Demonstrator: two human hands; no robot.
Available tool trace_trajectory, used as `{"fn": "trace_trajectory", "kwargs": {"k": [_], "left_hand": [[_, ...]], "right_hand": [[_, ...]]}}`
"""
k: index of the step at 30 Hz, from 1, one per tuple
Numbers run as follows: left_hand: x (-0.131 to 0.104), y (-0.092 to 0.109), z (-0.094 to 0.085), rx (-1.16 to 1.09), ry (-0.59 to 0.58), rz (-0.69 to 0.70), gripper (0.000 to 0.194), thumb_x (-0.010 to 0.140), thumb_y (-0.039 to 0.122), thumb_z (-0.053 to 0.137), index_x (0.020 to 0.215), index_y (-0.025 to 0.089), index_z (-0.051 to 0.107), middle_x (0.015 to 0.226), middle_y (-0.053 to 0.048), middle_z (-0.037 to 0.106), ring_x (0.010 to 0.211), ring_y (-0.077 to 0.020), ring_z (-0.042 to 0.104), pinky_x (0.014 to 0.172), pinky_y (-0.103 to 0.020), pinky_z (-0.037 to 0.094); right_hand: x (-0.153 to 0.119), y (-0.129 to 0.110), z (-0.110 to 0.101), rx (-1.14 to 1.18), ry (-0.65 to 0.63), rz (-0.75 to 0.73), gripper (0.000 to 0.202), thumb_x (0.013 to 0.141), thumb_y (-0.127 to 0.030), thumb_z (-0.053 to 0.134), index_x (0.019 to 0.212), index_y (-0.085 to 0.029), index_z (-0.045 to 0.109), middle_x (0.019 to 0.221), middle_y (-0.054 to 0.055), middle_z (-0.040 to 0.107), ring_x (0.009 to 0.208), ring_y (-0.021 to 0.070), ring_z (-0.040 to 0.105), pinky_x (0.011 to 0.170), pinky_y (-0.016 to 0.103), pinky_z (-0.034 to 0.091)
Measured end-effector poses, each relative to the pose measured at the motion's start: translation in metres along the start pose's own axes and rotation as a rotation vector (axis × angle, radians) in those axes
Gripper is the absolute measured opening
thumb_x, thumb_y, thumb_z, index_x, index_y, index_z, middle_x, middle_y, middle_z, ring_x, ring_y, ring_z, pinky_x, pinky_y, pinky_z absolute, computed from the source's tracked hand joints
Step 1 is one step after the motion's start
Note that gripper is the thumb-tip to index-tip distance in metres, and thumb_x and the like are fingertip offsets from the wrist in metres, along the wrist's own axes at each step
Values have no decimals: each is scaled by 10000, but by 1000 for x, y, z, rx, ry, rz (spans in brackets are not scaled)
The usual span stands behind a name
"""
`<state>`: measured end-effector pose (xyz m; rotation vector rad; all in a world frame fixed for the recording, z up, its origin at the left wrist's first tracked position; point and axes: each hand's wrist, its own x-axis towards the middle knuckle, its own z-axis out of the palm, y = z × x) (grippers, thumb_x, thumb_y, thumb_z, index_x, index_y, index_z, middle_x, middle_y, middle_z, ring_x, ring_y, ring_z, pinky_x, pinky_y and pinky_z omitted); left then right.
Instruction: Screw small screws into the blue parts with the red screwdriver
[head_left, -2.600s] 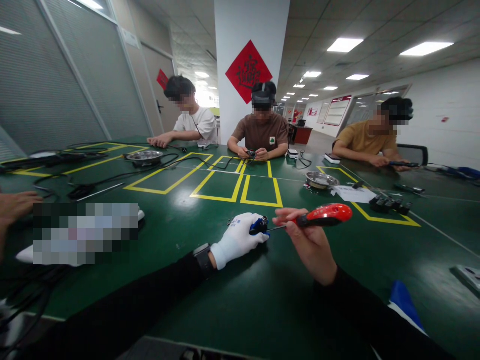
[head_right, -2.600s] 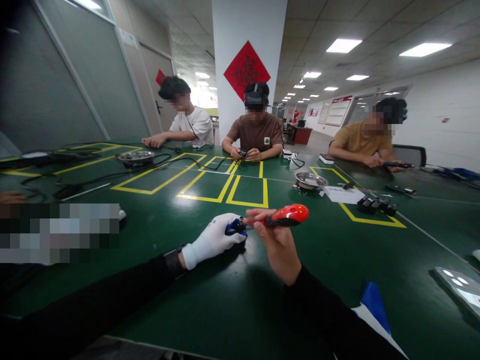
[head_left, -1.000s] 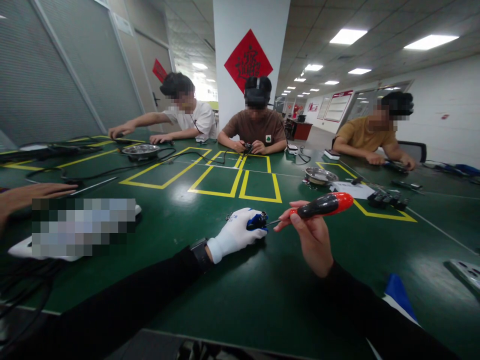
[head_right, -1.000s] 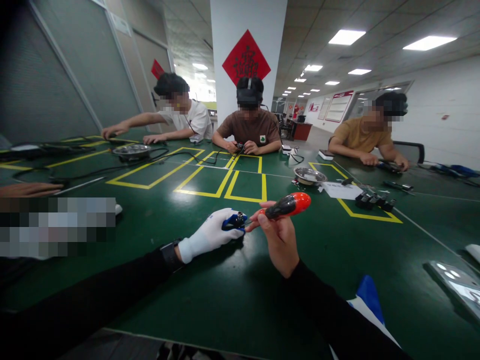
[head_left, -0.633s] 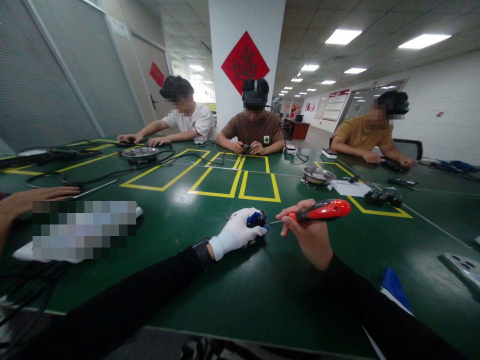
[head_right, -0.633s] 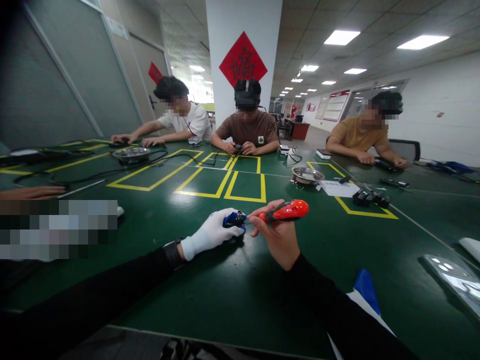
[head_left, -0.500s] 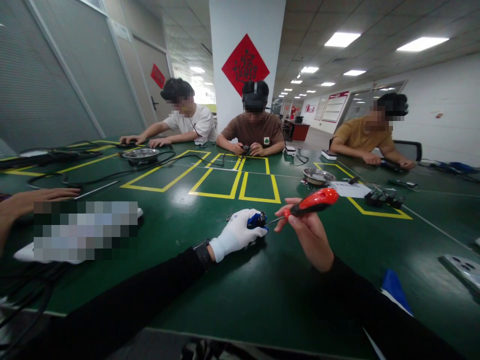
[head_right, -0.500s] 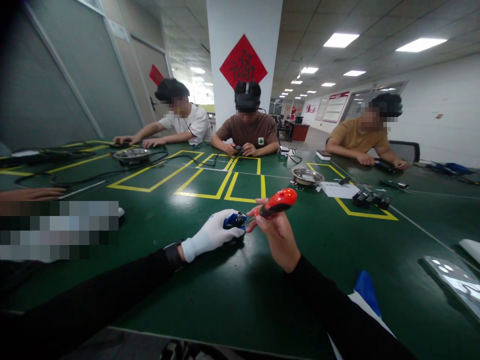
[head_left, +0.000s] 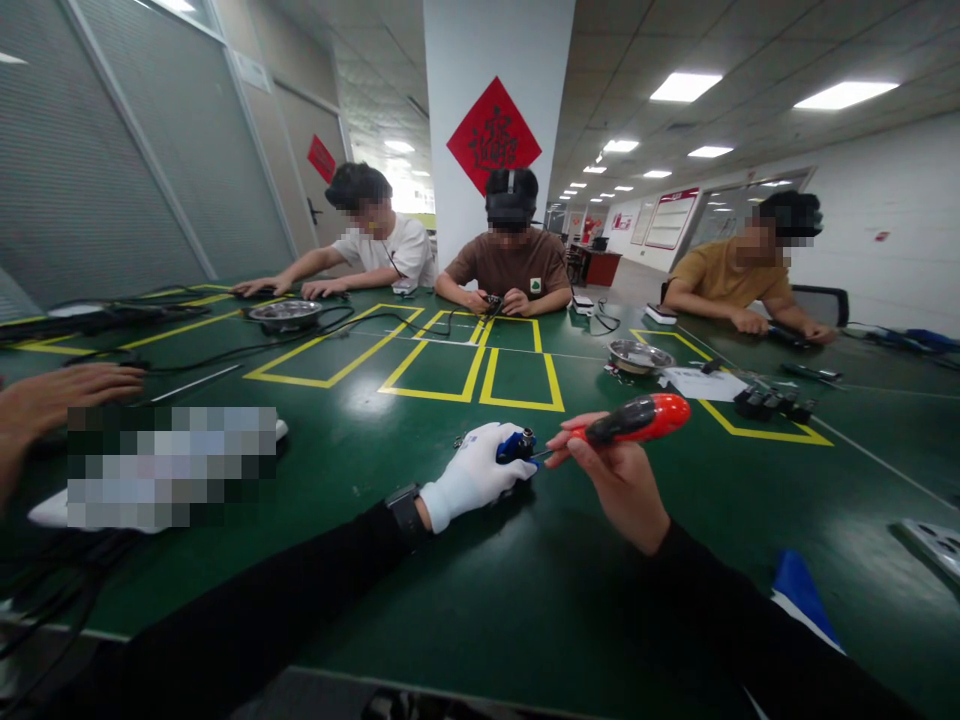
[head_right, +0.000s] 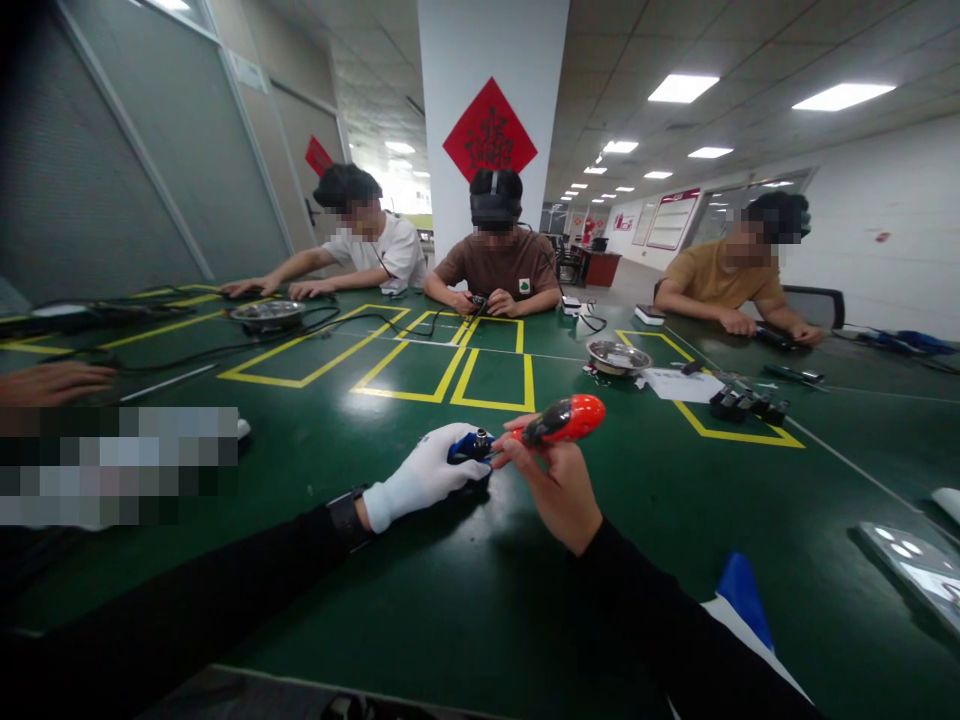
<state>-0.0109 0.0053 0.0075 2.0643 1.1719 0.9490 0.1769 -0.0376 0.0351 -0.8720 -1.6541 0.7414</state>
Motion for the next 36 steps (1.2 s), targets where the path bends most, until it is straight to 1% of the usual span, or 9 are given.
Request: {"fn": "trace_trajectory", "kwargs": {"k": [2,4,6,9,11,14,19,27,36], "left_hand": [[0,1,0,3,3,6,235,729,336,656,907,186,622,881,-25,616,774,-180,618,718,-310,506],[0,2,-1,16,1,8,236,732,339,656,908,185,622,880,-27,615,789,-185,617,727,-313,502],[0,2,-2,33,-9,8,241,740,348,649,915,184,621,875,-25,614,781,-182,613,727,-311,498],[1,-1,-2,95,-1,36,242,752,362,638,915,184,622,879,-24,614,779,-178,599,732,-308,487],[2,-5,-1,165,30,76,248,747,364,647,918,185,629,892,-31,615,811,-190,589,752,-313,476],[3,-10,0,237,63,115,284,737,376,667,948,188,637,918,-45,617,863,-209,576,790,-330,458],[3,-13,1,254,66,136,306,738,390,675,964,188,647,933,-55,622,868,-213,572,811,-337,446],[1,-12,2,227,68,108,279,697,354,715,914,189,656,920,-51,634,899,-228,578,843,-354,447],[2,-18,4,246,68,135,381,694,370,725,1028,208,637,1007,-60,637,976,-243,570,910,-385,425]], "right_hand": [[-1,3,1,-39,91,-15,131,874,-312,580,876,-182,600,837,43,661,723,189,686,703,347,535],[0,4,2,29,129,-3,127,866,-312,592,887,-190,565,799,28,671,654,179,684,659,340,540],[1,3,3,144,93,26,176,867,-303,593,995,-204,524,839,26,691,630,174,688,660,351,549],[3,1,4,296,12,58,301,888,-291,558,1168,-226,467,961,41,688,741,183,703,786,408,540],[3,0,4,343,0,61,324,906,-293,524,1216,-231,450,993,50,679,792,189,699,832,431,522],[0,2,4,287,21,32,287,901,-289,539,1174,-220,483,984,58,682,780,189,692,801,417,522],[-5,4,5,206,34,-12,263,895,-290,557,1142,-222,498,981,55,686,795,191,682,810,423,509],[-4,4,5,201,46,-13,282,899,-320,547,1157,-224,487,990,58,685,781,185,681,795,415,515],[-4,2,5,180,41,-4,279,900,-309,546,1159,-222,486,972,51,676,791,189,675,808,423,516]]}}
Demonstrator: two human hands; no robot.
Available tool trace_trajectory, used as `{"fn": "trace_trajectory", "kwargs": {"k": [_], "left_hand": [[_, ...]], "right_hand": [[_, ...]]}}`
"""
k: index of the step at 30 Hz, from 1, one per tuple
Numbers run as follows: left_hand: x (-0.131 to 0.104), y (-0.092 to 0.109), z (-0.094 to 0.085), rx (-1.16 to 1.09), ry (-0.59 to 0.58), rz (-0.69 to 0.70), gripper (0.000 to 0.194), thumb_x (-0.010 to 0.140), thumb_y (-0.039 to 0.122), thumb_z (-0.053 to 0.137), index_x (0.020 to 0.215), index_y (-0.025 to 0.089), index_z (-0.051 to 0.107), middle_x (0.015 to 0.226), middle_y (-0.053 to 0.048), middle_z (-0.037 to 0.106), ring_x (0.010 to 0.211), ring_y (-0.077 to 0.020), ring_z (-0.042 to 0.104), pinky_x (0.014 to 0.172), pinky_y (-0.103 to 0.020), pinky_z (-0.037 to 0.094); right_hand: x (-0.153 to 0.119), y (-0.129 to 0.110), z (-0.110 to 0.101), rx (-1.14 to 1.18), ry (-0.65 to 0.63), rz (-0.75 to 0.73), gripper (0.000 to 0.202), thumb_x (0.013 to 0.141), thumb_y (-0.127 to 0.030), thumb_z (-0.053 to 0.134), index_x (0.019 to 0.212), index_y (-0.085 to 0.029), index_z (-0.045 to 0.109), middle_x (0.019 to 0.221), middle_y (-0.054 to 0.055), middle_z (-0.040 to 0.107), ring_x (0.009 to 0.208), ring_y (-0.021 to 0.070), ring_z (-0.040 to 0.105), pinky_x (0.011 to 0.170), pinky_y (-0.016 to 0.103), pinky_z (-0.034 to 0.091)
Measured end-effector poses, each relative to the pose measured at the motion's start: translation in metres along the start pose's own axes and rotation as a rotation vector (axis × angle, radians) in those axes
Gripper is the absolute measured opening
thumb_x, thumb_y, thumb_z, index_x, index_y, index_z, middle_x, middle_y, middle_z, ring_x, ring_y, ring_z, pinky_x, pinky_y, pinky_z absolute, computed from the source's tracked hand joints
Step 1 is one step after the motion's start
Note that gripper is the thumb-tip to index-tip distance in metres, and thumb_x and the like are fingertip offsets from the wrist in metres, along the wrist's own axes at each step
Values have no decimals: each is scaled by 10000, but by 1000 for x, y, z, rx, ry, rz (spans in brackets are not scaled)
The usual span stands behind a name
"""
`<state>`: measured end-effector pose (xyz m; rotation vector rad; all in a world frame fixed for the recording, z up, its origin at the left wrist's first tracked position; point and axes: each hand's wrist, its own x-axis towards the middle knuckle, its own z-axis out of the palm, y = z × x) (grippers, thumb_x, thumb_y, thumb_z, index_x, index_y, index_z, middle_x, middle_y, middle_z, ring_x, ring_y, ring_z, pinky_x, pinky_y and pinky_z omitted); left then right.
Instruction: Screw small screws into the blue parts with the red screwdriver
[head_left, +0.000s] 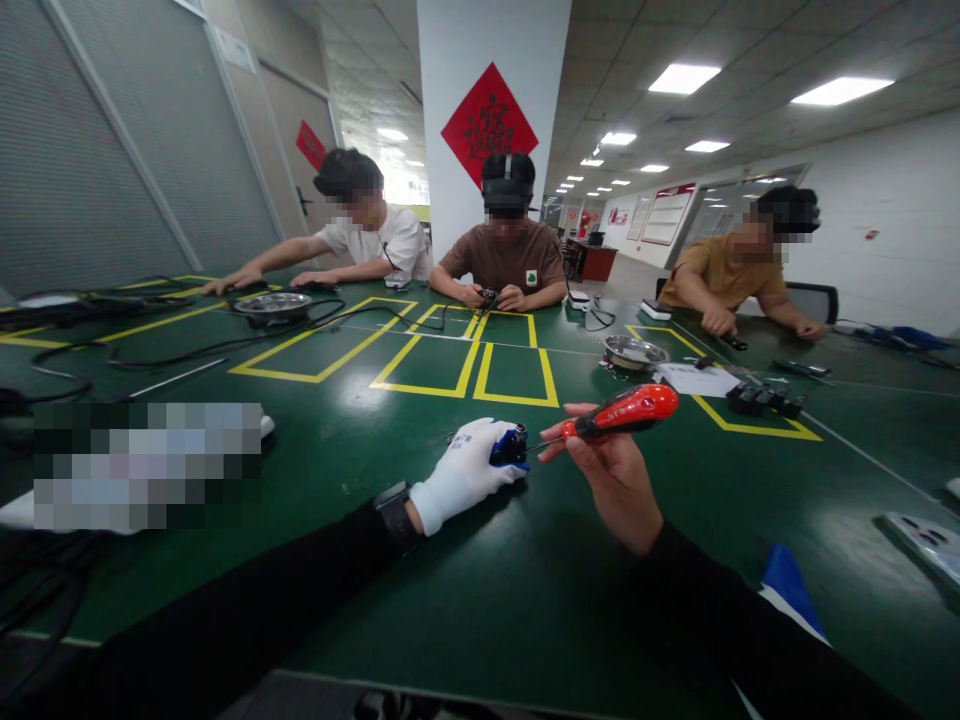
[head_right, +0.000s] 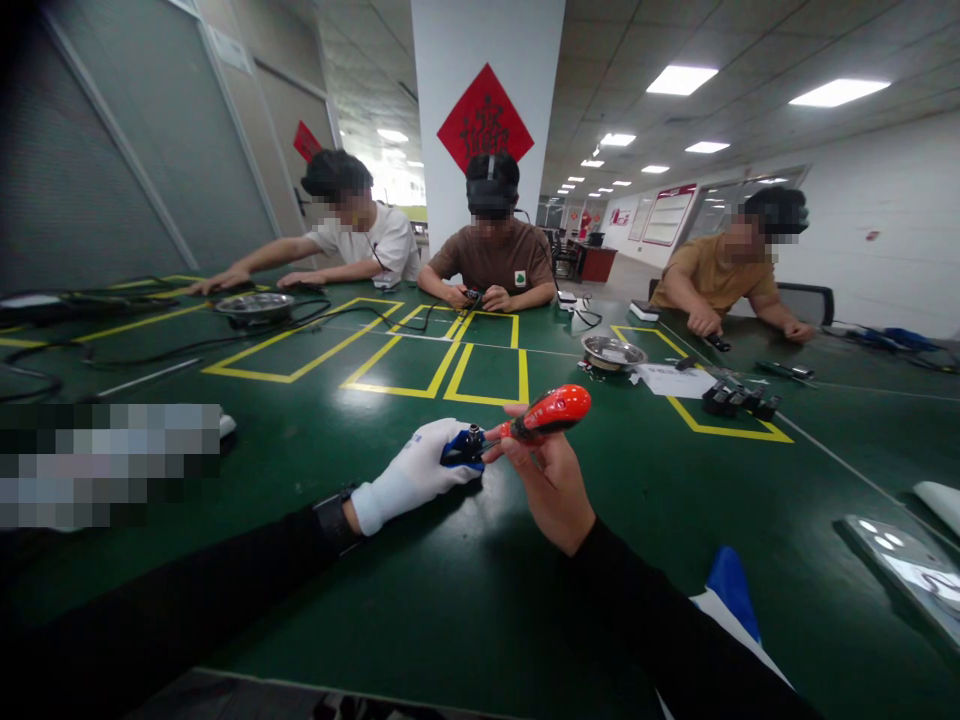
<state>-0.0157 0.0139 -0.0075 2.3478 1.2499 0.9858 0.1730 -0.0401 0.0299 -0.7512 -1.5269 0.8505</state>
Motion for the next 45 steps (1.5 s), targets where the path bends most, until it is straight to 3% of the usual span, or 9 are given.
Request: {"fn": "trace_trajectory", "kwargs": {"k": [18,22,24,26,29,34,38,41,45], "left_hand": [[1,8,-6,-129,-35,-64,301,755,408,646,961,190,648,919,-40,641,818,-192,609,760,-306,485],[2,10,-6,-181,-49,-104,288,742,388,657,958,198,650,910,-34,648,800,-193,621,758,-309,496],[2,10,-5,-164,-24,-95,261,737,380,660,931,204,658,906,-30,648,819,-197,619,773,-311,494],[3,9,-4,-124,-9,-73,241,725,377,671,898,210,664,889,-25,647,833,-201,610,783,-313,489],[3,7,-3,-92,-3,-62,253,721,375,674,914,211,665,894,-27,646,828,-198,603,790,-315,484],[3,7,-4,-102,-24,-64,260,738,402,654,905,203,660,889,-30,638,815,-195,600,783,-311,479],[3,7,-4,-72,-11,-50,264,742,408,654,909,205,661,891,-31,637,824,-197,591,792,-317,468],[2,7,-4,-51,-13,-40,257,746,408,652,897,200,661,876,-31,633,815,-194,583,776,-312,463],[2,6,-4,-36,-12,-23,253,746,409,655,893,203,658,857,-26,626,795,-189,579,760,-307,462]], "right_hand": [[1,3,-1,-10,31,-15,266,904,-318,533,1150,-228,485,955,44,674,740,173,665,769,399,525],[4,2,-5,-166,128,-108,163,807,-298,667,913,-224,568,1065,60,623,888,201,629,849,411,492],[7,0,-6,-150,120,-140,229,739,-249,739,783,-227,515,1130,52,590,1000,219,592,902,412,464],[8,-1,-6,19,21,-39,223,798,-224,681,784,-243,460,916,6,631,853,181,618,857,402,482],[7,-1,-2,225,-52,3,134,861,-267,607,906,-270,481,639,-71,512,581,124,522,833,405,492],[-1,-5,6,80,-13,-27,355,885,-299,552,1226,-308,455,920,9,563,938,191,567,981,443,416],[-2,-7,5,-190,67,-169,163,850,-256,605,1012,-258,589,1111,58,567,1097,244,540,996,463,400],[0,-4,6,-38,96,-158,111,830,-216,637,838,-245,530,933,19,612,893,204,622,895,440,477],[0,0,12,196,89,-57,93,881,-246,564,918,-268,481,753,-50,532,610,120,564,840,415,506]]}}
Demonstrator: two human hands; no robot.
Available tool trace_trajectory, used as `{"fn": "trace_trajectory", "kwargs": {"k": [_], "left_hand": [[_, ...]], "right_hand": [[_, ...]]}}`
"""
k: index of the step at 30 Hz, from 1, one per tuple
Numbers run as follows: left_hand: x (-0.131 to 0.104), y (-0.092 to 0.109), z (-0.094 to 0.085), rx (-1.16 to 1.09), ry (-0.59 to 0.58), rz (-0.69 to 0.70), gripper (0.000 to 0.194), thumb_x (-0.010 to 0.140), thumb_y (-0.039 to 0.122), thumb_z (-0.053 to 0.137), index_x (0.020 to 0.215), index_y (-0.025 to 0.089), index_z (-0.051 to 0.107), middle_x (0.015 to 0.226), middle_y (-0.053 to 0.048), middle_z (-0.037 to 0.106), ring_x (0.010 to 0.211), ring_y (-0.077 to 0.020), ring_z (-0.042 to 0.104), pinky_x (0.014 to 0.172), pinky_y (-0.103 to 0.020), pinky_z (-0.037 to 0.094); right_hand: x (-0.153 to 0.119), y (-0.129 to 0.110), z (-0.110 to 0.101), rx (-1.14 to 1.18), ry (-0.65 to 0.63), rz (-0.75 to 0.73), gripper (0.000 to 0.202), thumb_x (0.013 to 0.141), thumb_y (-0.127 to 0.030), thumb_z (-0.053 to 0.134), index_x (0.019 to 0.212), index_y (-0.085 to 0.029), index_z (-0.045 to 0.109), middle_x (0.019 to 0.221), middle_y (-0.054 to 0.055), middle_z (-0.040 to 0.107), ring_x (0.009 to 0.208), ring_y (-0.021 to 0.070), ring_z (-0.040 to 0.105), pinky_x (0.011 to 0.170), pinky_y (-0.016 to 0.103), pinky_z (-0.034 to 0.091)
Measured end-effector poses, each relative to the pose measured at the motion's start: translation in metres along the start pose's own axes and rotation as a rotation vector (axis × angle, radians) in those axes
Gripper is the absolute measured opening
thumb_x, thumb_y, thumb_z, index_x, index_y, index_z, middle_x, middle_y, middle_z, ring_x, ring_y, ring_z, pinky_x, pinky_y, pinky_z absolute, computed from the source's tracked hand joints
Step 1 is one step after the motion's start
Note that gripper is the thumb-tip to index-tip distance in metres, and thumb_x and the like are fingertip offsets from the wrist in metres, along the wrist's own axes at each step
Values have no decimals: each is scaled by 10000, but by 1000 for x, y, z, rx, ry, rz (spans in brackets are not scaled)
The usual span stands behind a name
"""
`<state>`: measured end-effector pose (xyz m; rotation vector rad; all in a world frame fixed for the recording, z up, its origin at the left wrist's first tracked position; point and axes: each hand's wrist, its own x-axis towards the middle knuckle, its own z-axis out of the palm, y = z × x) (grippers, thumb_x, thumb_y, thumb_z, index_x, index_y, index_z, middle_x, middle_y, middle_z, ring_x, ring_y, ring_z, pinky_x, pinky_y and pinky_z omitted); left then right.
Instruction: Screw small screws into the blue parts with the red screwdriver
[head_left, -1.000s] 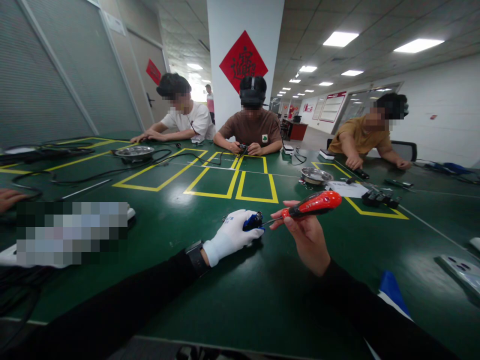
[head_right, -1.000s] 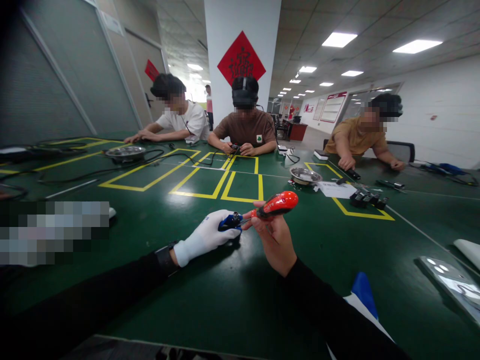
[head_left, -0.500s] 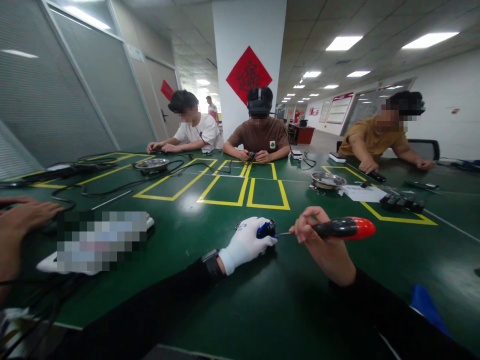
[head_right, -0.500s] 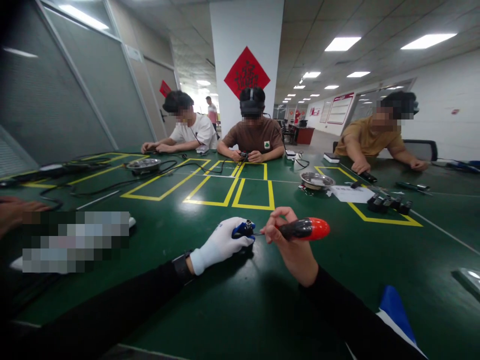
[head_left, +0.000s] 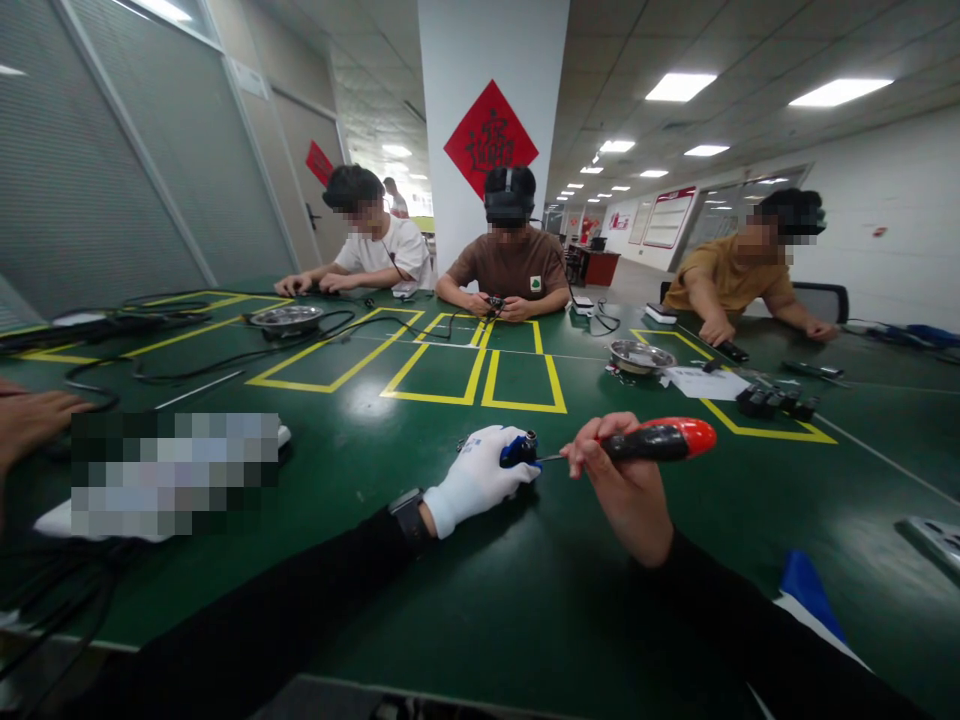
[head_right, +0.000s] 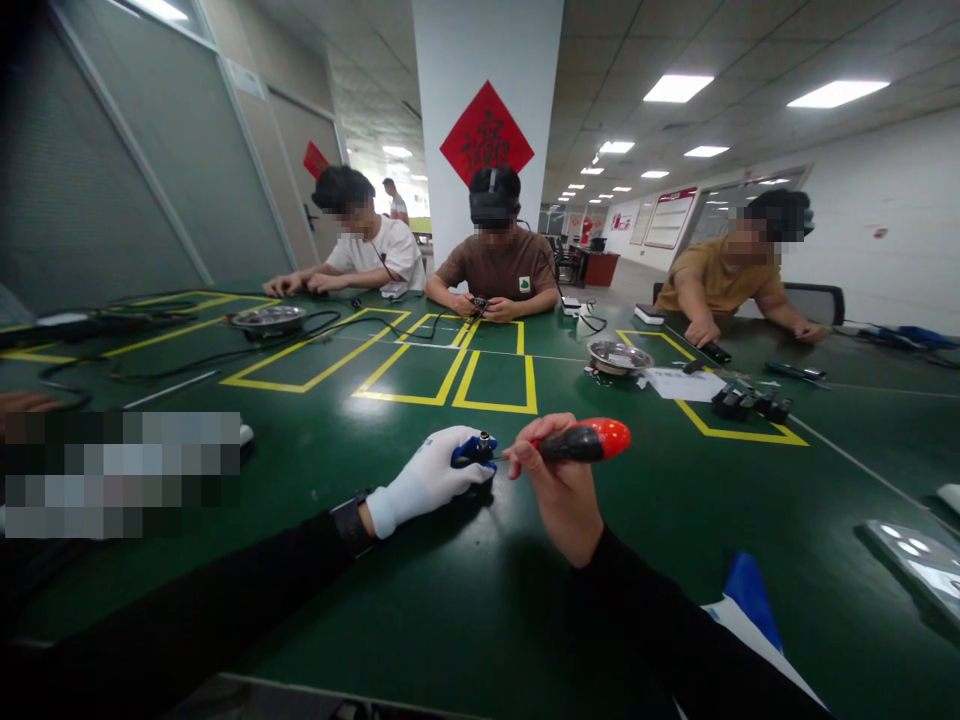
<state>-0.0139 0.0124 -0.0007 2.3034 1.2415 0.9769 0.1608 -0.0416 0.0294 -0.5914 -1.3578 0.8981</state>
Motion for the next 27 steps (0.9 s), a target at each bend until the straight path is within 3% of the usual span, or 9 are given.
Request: {"fn": "trace_trajectory", "kwargs": {"k": [2,4,7,10,14,20,27], "left_hand": [[0,0,1,21,6,14,261,742,411,659,902,206,657,853,-26,623,800,-193,578,766,-310,461],[0,0,2,50,14,23,273,747,421,654,913,204,655,853,-31,624,811,-200,579,770,-315,461],[-1,-2,2,92,13,38,293,774,436,626,959,210,653,876,-42,636,863,-220,585,807,-336,460],[-2,-5,3,126,-8,61,340,773,439,631,1038,227,646,950,-51,661,989,-254,575,925,-384,425],[-3,-8,3,157,-33,72,414,740,423,673,1109,242,628,1064,-57,661,1108,-283,540,1032,-426,355],[-2,-8,3,173,-46,64,425,739,439,669,1115,246,628,1058,-56,670,1122,-295,538,1035,-436,357],[-2,-6,1,162,-47,64,405,745,470,657,1078,241,637,1021,-48,678,1083,-283,558,1034,-427,354]], "right_hand": [[-2,1,0,-20,28,14,152,912,-291,496,1064,-283,484,859,-19,541,712,139,584,876,429,492],[-2,-1,-3,-188,45,-24,224,917,-307,476,1137,-273,499,998,29,553,911,185,589,929,444,459],[-1,-6,-11,-547,45,-153,183,868,-299,565,1034,-226,588,1144,82,555,1094,248,535,956,449,425],[0,-10,-15,-677,-23,-147,130,876,-301,559,944,-202,610,1027,86,633,982,247,600,865,429,467],[-2,-7,-15,-628,-58,-88,137,912,-291,506,947,-202,603,853,47,664,775,197,646,790,396,491],[-4,3,-17,-519,-3,-94,156,907,-297,516,1026,-220,580,925,59,665,851,218,650,792,405,508],[-4,2,-19,-541,-16,-69,134,913,-288,503,995,-225,587,907,45,651,795,197,635,796,421,502]]}}
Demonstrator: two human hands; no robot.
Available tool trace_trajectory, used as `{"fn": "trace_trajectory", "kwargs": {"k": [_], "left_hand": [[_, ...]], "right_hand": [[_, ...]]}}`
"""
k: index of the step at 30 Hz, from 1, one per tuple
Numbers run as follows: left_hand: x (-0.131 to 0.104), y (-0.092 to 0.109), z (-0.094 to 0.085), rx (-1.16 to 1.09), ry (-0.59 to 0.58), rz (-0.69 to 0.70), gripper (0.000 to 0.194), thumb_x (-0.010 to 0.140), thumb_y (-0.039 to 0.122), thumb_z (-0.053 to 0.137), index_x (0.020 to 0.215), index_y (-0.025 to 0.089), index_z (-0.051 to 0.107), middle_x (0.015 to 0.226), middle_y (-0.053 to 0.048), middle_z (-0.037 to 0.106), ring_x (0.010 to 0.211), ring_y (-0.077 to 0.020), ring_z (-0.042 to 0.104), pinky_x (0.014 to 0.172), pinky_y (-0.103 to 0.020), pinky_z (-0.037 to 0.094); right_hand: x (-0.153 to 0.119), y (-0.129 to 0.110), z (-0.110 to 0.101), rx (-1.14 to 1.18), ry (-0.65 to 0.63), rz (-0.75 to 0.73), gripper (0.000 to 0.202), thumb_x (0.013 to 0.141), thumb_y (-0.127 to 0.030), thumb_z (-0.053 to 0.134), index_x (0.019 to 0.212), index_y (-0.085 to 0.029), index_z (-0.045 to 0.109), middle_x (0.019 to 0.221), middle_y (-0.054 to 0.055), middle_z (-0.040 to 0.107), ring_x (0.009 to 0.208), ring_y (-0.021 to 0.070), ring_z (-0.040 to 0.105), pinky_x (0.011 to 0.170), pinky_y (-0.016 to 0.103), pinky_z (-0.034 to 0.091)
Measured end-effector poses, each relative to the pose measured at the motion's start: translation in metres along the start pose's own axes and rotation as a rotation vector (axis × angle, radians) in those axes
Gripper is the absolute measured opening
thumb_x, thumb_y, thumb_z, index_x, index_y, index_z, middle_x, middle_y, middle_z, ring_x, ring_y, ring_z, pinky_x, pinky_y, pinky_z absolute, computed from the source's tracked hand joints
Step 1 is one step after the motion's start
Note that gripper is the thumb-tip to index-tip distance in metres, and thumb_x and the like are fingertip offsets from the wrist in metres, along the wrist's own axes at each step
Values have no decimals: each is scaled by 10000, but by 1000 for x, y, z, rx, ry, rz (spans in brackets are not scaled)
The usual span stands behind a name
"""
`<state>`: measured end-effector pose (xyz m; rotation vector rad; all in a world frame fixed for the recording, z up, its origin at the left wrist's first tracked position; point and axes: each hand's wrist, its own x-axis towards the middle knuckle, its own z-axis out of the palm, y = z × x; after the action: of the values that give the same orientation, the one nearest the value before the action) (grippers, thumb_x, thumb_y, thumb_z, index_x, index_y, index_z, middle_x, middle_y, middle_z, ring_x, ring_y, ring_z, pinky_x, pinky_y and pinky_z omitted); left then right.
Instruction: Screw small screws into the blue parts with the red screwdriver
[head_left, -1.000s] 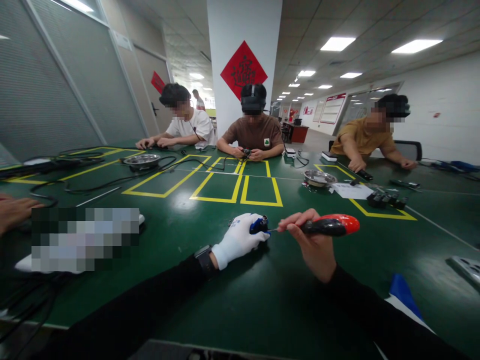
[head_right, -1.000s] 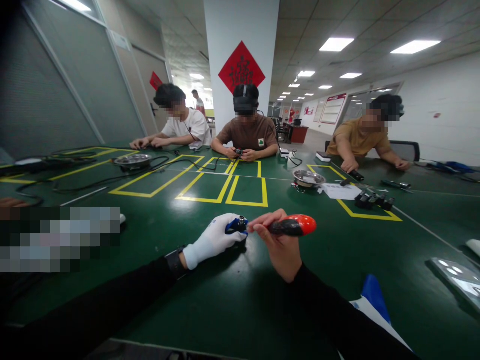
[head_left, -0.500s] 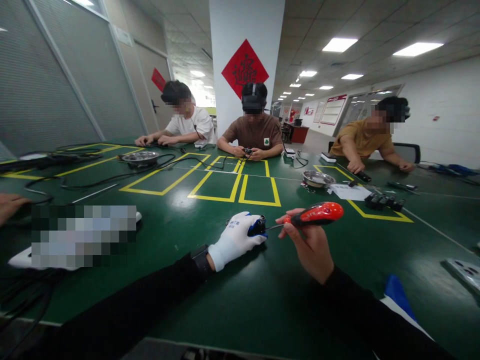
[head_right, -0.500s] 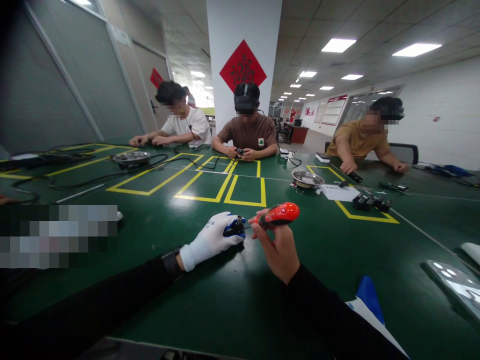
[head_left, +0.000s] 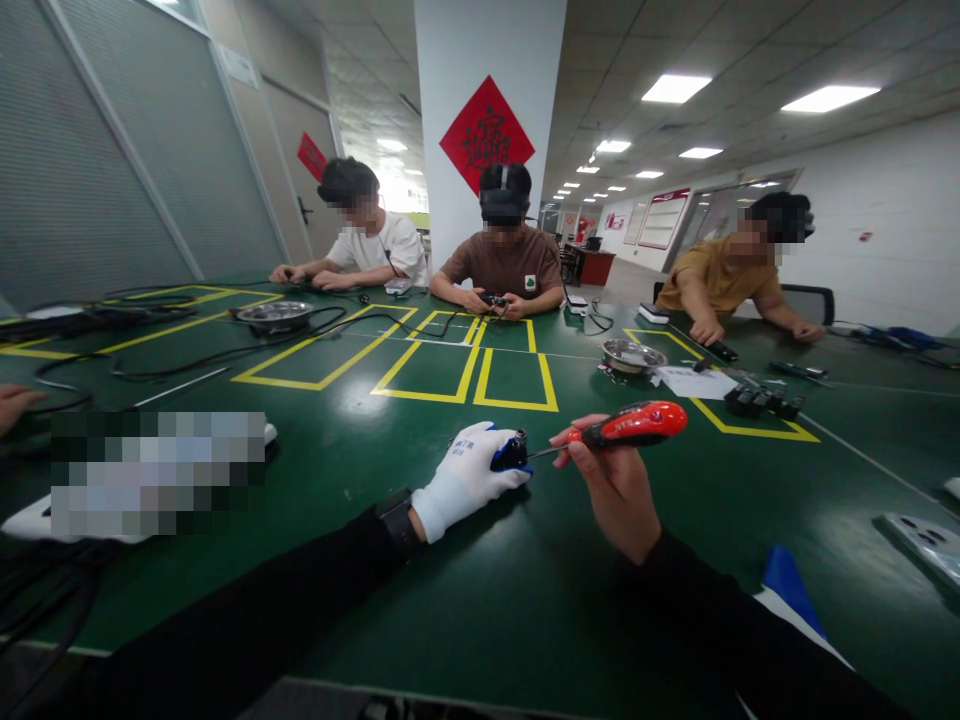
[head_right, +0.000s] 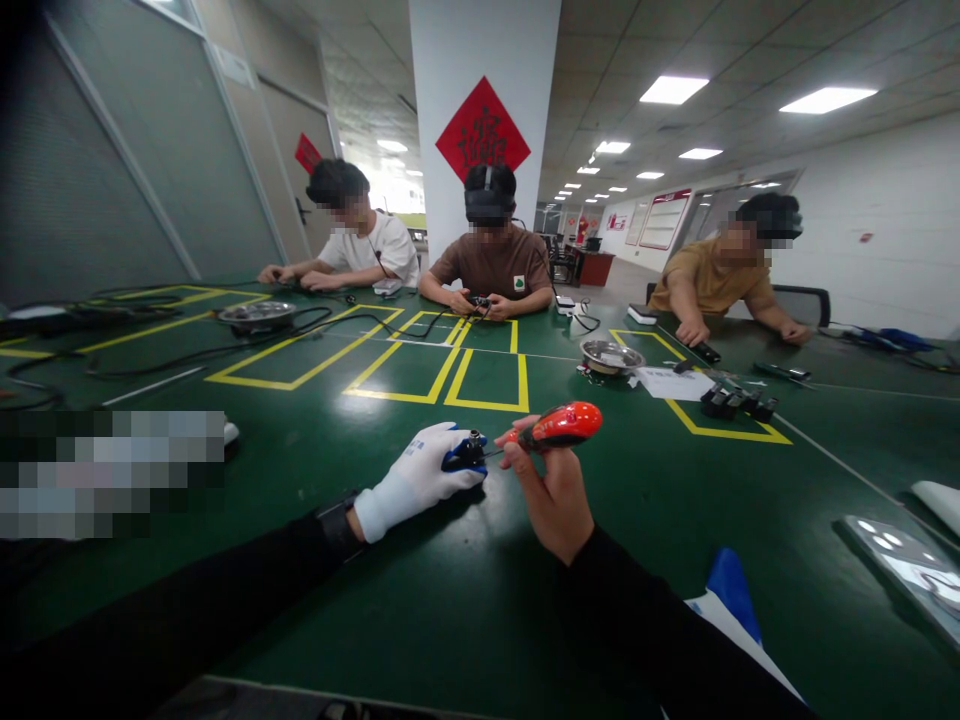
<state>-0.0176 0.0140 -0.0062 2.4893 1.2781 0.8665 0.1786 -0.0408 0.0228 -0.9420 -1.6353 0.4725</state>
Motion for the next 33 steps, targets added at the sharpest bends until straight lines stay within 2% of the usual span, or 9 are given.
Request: {"fn": "trace_trajectory", "kwargs": {"k": [4,6,10,14,18,21,24,27,33], "left_hand": [[0,5,-3,-1,16,9,324,798,481,593,1004,237,651,909,-33,682,996,-260,580,1001,-404,375],[0,6,-4,4,23,13,297,811,473,578,969,233,655,868,-31,674,957,-251,583,972,-393,391],[1,7,-5,8,28,20,270,798,465,595,890,218,655,815,-25,652,867,-225,583,905,-360,421],[2,6,-5,14,14,18,268,776,455,622,895,218,653,820,-28,650,865,-228,577,866,-353,429],[2,6,-5,4,6,5,287,769,449,629,934,215,650,859,-36,660,884,-234,579,890,-364,419],[1,5,-5,-9,-1,4,286,773,442,626,951,219,650,889,-38,669,923,-241,580,940,-381,395],[1,6,-5,-14,9,-5,296,765,450,631,952,221,653,901,-41,670,938,-246,580,952,-388,390],[1,9,-7,-13,10,-6,281,777,463,612,912,221,657,860,-35,667,903,-237,583,915,-371,410],[1,10,-8,0,10,2,327,796,520,572,847,209,659,777,-22,640,817,-212,576,833,-335,436]], "right_hand": [[4,-7,-1,-52,86,-90,83,846,-250,611,915,-212,584,1084,76,624,1016,235,601,912,451,453],[7,-11,-1,48,80,-98,132,808,-228,660,858,-215,539,1163,79,603,1096,245,573,930,451,451],[8,-15,3,357,-35,2,213,845,-192,618,856,-251,414,923,6,676,894,194,654,834,419,502],[8,-10,5,467,-53,38,224,866,-213,585,1009,-284,427,759,-51,594,737,161,623,801,398,500],[7,-8,0,320,-32,11,293,904,-272,497,1194,-288,453,987,23,585,950,202,597,907,441,462],[9,-11,-5,31,-42,-98,202,880,-281,540,1078,-245,567,1134,66,569,1085,243,546,940,439,431],[9,-14,-8,-114,-63,-118,120,887,-285,536,954,-217,609,1020,64,620,933,224,599,845,404,464],[7,-15,-6,-69,-97,-57,155,920,-284,483,954,-203,611,907,46,630,726,172,615,740,366,484],[4,-8,-2,3,-57,-38,162,925,-282,479,985,-208,611,914,49,630,774,185,631,763,370,482]]}}
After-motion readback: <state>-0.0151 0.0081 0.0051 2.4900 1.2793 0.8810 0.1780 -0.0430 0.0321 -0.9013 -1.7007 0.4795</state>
